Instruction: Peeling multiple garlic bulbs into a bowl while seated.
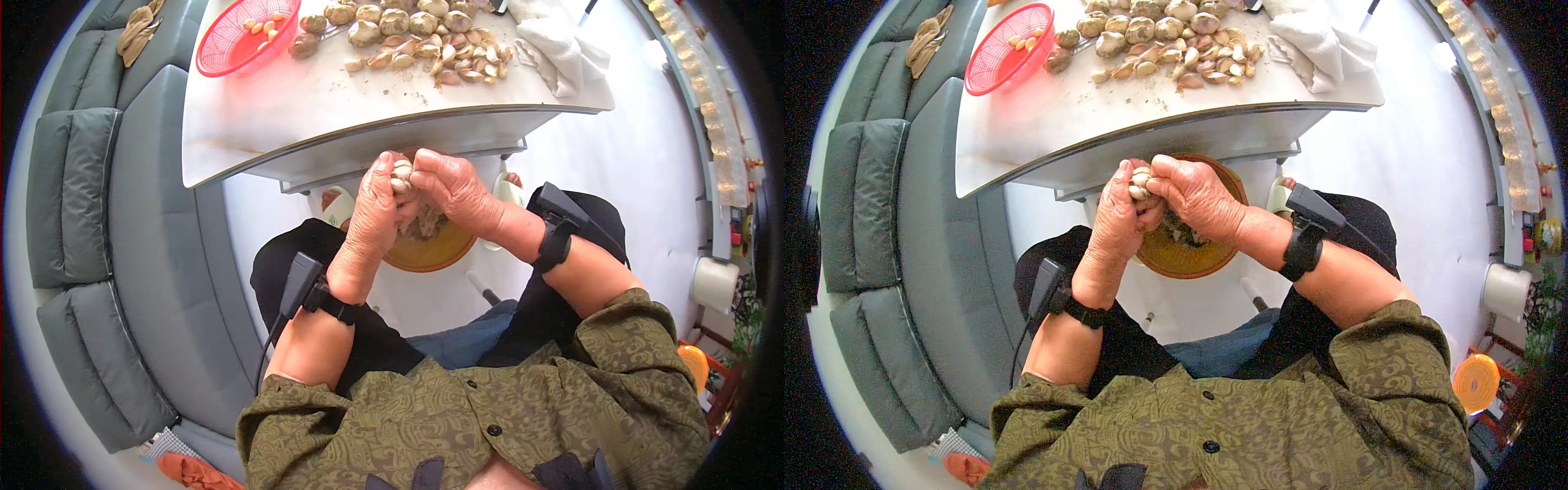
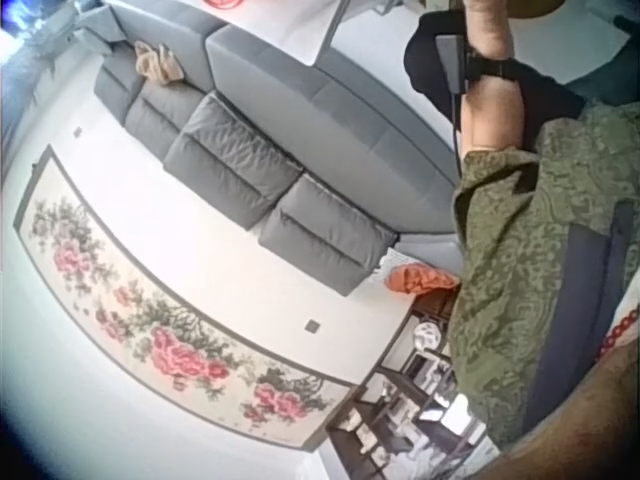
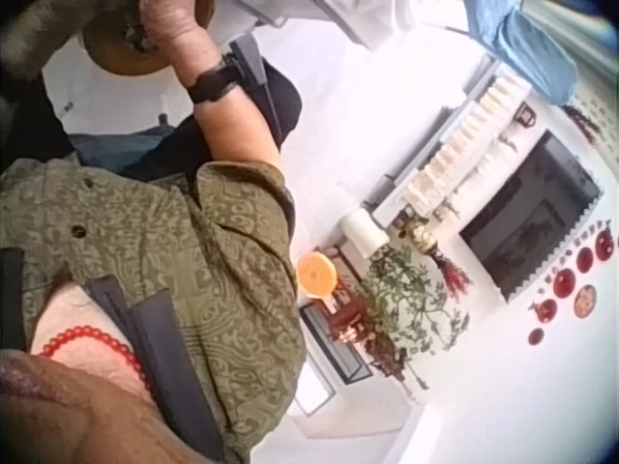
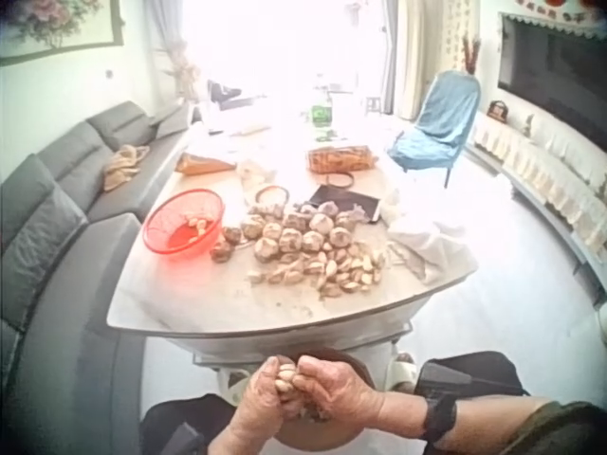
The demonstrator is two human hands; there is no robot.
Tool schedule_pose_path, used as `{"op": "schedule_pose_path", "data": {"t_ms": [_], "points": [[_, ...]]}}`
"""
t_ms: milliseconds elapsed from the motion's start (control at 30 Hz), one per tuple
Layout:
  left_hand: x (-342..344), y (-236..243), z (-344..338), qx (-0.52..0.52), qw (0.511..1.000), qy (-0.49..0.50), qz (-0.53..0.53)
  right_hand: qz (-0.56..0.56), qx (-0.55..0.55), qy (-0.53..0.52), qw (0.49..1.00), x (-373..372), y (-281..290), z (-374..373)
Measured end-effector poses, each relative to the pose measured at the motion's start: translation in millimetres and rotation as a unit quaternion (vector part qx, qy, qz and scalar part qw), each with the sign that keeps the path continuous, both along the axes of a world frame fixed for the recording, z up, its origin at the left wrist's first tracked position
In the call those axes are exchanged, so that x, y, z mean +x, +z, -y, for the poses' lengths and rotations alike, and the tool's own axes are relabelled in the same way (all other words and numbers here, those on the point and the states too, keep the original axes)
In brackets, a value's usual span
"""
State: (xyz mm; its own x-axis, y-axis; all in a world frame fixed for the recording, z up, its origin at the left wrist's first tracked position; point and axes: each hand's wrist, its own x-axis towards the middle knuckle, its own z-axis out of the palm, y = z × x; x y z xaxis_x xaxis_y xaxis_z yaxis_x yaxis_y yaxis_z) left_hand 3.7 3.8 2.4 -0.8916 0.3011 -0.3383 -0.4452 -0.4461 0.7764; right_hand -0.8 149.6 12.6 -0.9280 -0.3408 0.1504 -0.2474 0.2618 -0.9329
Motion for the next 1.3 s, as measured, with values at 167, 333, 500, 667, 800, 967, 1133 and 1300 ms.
{"op": "schedule_pose_path", "data": {"t_ms": [167,333,500,667,800,967,1133,1300], "points": [[-4.5,-9.6,4.3,-0.009,1.0,0.005,-0.006,0.109,0.012,0.086,0.99,-7.9,-9.9,-10.2],[-4.3,-5.7,2.1,-0.088,0.996,0.004,0.005,0.004,0.061,0.031,0.998,-10.8,-11.7,-11.7],[1.1,-8.8,-0.4,-0.055,0.994,-0.06,0.07,-0.062,0.186,0.013,0.981,-7.9,4.0,-0.9],[-0.3,-10.7,0.4,-0.037,0.99,-0.133,0.019,-0.103,0.201,0.022,0.974,-8.5,2.3,-8.1],[0.0,-13.3,4.8,-0.116,0.979,-0.166,0.015,-0.195,0.279,0.055,0.939,-12.7,1.0,-8.6],[1.7,-15.5,6.6,-0.12,0.978,-0.169,0.035,-0.311,0.331,0.055,0.889,-15.4,-5.9,-7.0],[2.2,-14.6,4.5,-0.144,0.976,-0.137,0.087,-0.358,0.356,0.055,0.862,-3.3,-8.5,-1.3],[-4.4,-10.9,-0.7,-0.158,0.976,-0.068,0.134,-0.291,0.351,0.087,0.886,1.5,-24.4,-2.1]]}}
